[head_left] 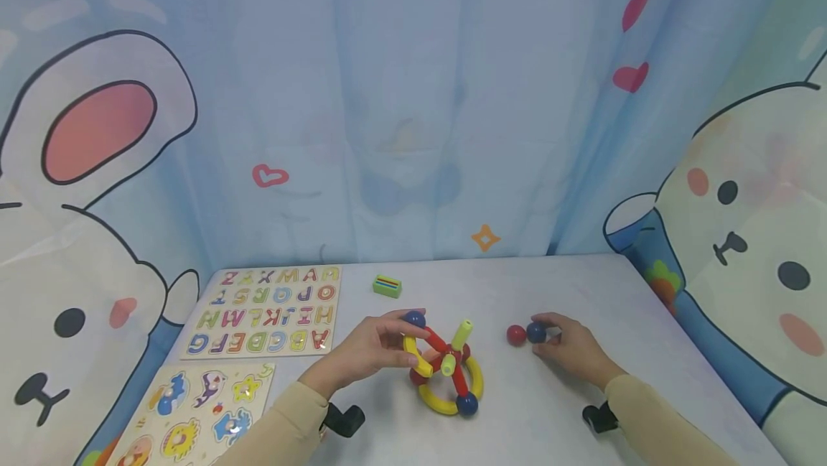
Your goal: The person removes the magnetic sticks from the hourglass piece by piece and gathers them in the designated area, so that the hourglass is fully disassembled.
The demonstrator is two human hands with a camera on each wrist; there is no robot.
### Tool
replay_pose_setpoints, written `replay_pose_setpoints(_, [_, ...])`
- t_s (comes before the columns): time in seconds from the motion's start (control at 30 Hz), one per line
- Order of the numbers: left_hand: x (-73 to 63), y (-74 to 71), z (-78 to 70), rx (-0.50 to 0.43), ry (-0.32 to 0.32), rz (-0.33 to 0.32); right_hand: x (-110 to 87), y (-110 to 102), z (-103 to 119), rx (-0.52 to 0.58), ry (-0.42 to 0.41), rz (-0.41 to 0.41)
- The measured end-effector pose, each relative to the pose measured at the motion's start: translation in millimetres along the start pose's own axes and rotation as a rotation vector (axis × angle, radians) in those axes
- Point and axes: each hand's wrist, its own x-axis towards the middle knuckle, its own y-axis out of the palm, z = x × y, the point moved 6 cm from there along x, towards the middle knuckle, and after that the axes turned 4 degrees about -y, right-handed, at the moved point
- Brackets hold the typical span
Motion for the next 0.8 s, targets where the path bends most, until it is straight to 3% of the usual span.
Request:
replay_pose_setpoints(0.57, [-0.2, 0.0, -0.3, -0.013, 0.005, 0.003, 1.6, -1.7, -0.5, 0.009, -0.047, -0.006])
replay_pose_setpoints(0.8, [-0.1, 0.1, -0.4, -0.017, 0.009, 0.009, 1.3, -0.3, -2.1, 0.015, -0.021, 0.004])
